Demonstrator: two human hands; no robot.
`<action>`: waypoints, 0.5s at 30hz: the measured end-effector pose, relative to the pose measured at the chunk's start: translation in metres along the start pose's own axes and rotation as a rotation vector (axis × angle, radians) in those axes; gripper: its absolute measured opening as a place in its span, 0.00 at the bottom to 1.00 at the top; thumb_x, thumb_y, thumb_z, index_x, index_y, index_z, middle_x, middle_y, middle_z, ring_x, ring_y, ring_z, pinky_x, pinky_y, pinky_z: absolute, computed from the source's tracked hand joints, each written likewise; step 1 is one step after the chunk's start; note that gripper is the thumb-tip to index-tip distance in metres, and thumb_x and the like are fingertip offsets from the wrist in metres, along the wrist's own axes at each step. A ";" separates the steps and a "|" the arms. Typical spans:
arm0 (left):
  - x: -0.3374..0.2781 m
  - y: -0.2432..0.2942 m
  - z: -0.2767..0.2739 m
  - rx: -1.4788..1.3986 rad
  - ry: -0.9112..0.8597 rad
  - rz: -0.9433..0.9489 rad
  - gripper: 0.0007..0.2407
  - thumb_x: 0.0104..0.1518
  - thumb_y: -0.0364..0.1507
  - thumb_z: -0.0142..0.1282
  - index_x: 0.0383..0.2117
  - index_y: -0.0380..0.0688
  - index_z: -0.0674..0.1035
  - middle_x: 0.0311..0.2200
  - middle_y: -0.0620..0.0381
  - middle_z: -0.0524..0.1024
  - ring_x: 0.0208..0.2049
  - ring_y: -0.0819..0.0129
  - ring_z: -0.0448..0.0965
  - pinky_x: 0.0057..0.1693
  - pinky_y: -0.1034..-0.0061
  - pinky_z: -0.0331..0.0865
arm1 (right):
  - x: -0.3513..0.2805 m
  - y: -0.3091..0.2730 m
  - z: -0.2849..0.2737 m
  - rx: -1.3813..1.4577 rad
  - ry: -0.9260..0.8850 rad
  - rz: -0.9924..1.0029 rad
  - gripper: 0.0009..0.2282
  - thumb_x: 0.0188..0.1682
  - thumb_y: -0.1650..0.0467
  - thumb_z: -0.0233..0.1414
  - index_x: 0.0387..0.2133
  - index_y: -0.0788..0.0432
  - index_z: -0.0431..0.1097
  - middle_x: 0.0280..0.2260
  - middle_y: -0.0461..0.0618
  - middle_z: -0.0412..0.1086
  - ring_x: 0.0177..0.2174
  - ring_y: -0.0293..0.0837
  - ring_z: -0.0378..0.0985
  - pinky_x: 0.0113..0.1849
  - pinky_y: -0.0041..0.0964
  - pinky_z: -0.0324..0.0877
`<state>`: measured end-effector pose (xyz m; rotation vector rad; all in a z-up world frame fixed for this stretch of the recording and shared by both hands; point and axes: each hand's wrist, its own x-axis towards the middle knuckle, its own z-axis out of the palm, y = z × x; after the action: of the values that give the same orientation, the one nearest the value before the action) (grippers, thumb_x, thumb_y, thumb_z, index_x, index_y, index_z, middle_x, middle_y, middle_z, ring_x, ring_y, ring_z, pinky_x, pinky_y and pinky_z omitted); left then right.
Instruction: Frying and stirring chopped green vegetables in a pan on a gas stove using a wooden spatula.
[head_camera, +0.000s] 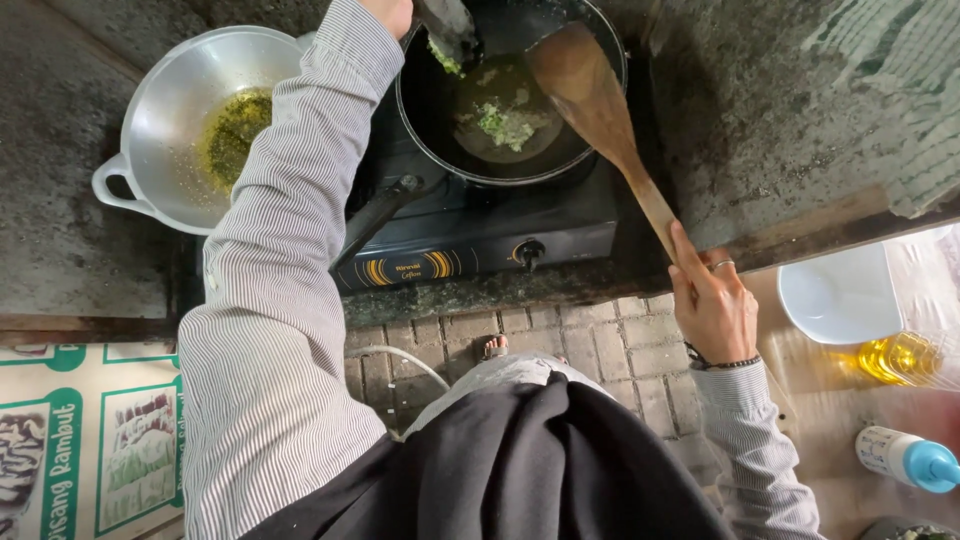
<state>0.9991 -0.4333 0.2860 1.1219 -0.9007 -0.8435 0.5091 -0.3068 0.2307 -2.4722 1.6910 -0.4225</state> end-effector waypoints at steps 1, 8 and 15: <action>0.002 0.001 0.000 -0.011 0.008 -0.002 0.25 0.63 0.27 0.52 0.67 0.50 0.61 0.64 0.44 0.63 0.63 0.42 0.66 0.62 0.52 0.70 | -0.001 0.001 0.000 0.030 0.019 0.001 0.24 0.59 0.66 0.48 0.70 0.35 0.60 0.40 0.58 0.71 0.29 0.66 0.82 0.33 0.60 0.79; 0.001 0.002 0.003 -0.086 0.056 -0.043 0.26 0.62 0.26 0.53 0.67 0.50 0.60 0.64 0.43 0.62 0.63 0.41 0.66 0.62 0.50 0.71 | -0.012 -0.029 0.012 0.190 0.042 -0.002 0.25 0.58 0.67 0.47 0.70 0.38 0.59 0.38 0.59 0.70 0.30 0.66 0.81 0.31 0.61 0.77; -0.010 0.008 0.008 -0.159 0.103 -0.087 0.27 0.61 0.26 0.53 0.68 0.51 0.60 0.64 0.43 0.62 0.63 0.41 0.66 0.61 0.49 0.72 | -0.009 -0.056 0.023 0.139 -0.067 0.010 0.23 0.58 0.63 0.44 0.68 0.30 0.57 0.40 0.55 0.69 0.30 0.66 0.81 0.32 0.64 0.78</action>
<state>0.9886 -0.4250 0.2939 1.0614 -0.6910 -0.9043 0.5633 -0.2792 0.2218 -2.3516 1.5915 -0.4357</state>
